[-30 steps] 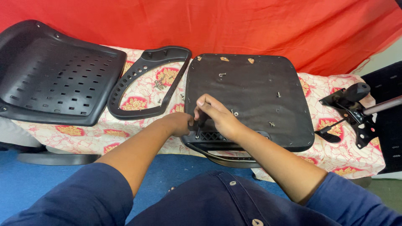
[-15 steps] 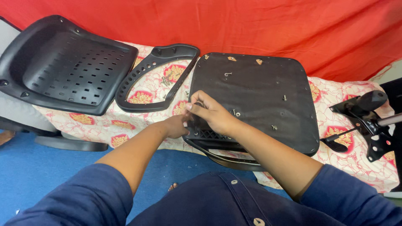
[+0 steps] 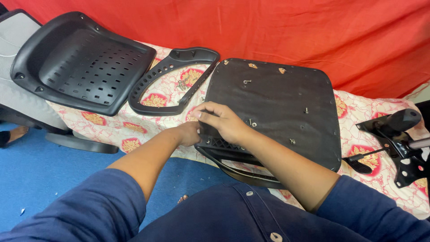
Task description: The person disassembles an office chair by removing the base and then unscrewing the seat from the gas lift mechanism using a screwdriver. The chair parts are placed on a table.
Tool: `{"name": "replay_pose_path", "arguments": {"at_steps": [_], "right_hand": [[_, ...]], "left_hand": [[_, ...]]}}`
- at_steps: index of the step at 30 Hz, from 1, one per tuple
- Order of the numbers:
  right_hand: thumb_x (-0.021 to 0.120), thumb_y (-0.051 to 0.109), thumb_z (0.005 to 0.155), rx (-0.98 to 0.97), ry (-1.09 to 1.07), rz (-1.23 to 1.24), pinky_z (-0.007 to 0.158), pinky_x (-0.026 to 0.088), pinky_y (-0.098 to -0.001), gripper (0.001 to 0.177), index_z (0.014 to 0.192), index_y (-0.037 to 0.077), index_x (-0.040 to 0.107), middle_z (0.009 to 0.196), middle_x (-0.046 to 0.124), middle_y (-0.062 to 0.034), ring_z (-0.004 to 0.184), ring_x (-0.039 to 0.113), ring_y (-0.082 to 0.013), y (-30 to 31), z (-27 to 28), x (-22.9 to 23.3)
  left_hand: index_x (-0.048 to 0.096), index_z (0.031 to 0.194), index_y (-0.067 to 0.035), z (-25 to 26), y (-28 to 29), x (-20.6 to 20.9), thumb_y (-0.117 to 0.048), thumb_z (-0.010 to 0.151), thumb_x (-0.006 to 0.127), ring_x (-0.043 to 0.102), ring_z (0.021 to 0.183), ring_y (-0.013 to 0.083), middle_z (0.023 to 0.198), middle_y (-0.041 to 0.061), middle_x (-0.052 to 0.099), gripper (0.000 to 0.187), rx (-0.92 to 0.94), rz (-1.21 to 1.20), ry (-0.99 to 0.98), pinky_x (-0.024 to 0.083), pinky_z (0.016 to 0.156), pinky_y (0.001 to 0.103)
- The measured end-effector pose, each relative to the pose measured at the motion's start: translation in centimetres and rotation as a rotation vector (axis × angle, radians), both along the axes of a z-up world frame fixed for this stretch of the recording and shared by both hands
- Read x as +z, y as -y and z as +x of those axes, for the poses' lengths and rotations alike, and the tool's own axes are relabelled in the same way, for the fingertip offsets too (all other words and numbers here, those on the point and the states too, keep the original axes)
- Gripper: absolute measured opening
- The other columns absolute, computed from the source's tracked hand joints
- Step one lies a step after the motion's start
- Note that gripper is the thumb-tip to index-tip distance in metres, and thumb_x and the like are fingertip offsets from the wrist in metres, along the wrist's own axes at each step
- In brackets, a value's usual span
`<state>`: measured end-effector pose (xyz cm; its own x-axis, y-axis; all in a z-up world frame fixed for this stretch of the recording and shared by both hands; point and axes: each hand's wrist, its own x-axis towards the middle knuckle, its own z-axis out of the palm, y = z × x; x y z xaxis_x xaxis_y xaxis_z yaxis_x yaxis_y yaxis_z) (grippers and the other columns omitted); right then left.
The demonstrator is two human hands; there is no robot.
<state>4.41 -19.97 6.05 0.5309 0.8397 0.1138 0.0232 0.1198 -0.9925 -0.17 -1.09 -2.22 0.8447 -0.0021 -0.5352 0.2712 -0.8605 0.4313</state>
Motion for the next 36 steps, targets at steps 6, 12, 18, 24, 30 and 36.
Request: {"name": "replay_pose_path", "arguments": {"at_steps": [6, 12, 18, 24, 30, 36], "right_hand": [[0.064, 0.015, 0.104, 0.041, -0.153, 0.116, 0.091, 0.05, -0.0286, 0.022, 0.118, 0.005, 0.05, 0.104, 0.068, -0.0038, 0.1, 0.063, -0.0098, 0.1, 0.5, -0.3], [0.055, 0.022, 0.105, 0.014, -0.194, 0.096, 0.087, 0.051, -0.0286, 0.021, 0.11, 0.003, 0.063, 0.095, 0.065, -0.0027, 0.089, 0.063, -0.0118, 0.3, 0.5, -0.7], [0.042, 0.027, 0.105, -0.03, -0.165, 0.028, 0.088, 0.049, -0.0322, 0.036, 0.095, 0.001, 0.064, 0.091, 0.064, -0.0071, 0.09, 0.061, -0.0166, 0.6, 0.6, -0.1], [0.04, 0.028, 0.106, -0.096, -0.16, 0.045, 0.088, 0.045, -0.0327, 0.028, 0.097, 0.006, 0.055, 0.088, 0.059, -0.0051, 0.09, 0.057, -0.016, 0.3, -0.4, -0.2], [0.05, 0.028, 0.107, -0.18, -0.224, 0.058, 0.087, 0.045, -0.0326, 0.018, 0.103, 0.012, 0.045, 0.09, 0.061, -0.0046, 0.092, 0.057, -0.0145, -0.2, -1.5, -0.1], [0.048, 0.029, 0.106, -0.204, -0.141, 0.018, 0.09, 0.049, -0.0329, 0.025, 0.099, 0.007, 0.059, 0.099, 0.066, -0.0049, 0.096, 0.06, -0.0154, -0.6, -1.6, 0.6]], "left_hand": [[0.063, 0.133, -0.011, -0.2, 0.1, 0.1, -0.015, 0.081, 0.074, 0.062, 0.126, 0.0328, 0.131, 0.019, 0.067, 0.053, 0.039, -0.02, -0.029, 0.049, 0.105, 0.04], [0.052, 0.143, -0.017, -0.4, -0.1, 0.1, -0.011, 0.081, 0.072, 0.061, 0.127, 0.0326, 0.135, 0.018, 0.064, 0.066, 0.039, -0.053, -0.015, 0.049, 0.105, 0.04], [0.057, 0.144, -0.022, 0.1, -0.7, -0.1, -0.007, 0.08, 0.069, 0.061, 0.129, 0.029, 0.138, 0.014, 0.063, 0.066, -0.066, -0.035, -0.006, 0.048, 0.107, 0.037], [0.056, 0.145, -0.022, 0.0, -1.0, -0.3, -0.006, 0.081, 0.064, 0.055, 0.134, 0.0291, 0.15, 0.008, 0.053, 0.067, -0.249, 0.073, 0.075, 0.043, 0.11, 0.038], [0.057, 0.144, -0.024, -0.3, 0.6, 2.7, -0.005, 0.086, 0.059, 0.053, 0.136, 0.0244, 0.154, 0.0, 0.047, 0.062, -0.368, 0.274, 0.035, 0.045, 0.109, 0.041], [0.06, 0.138, -0.014, -1.5, 2.1, 6.1, -0.014, 0.091, 0.064, 0.047, 0.137, 0.0229, 0.147, 0.004, 0.048, 0.047, -0.514, 0.434, 0.052, 0.046, 0.106, 0.047]]}}
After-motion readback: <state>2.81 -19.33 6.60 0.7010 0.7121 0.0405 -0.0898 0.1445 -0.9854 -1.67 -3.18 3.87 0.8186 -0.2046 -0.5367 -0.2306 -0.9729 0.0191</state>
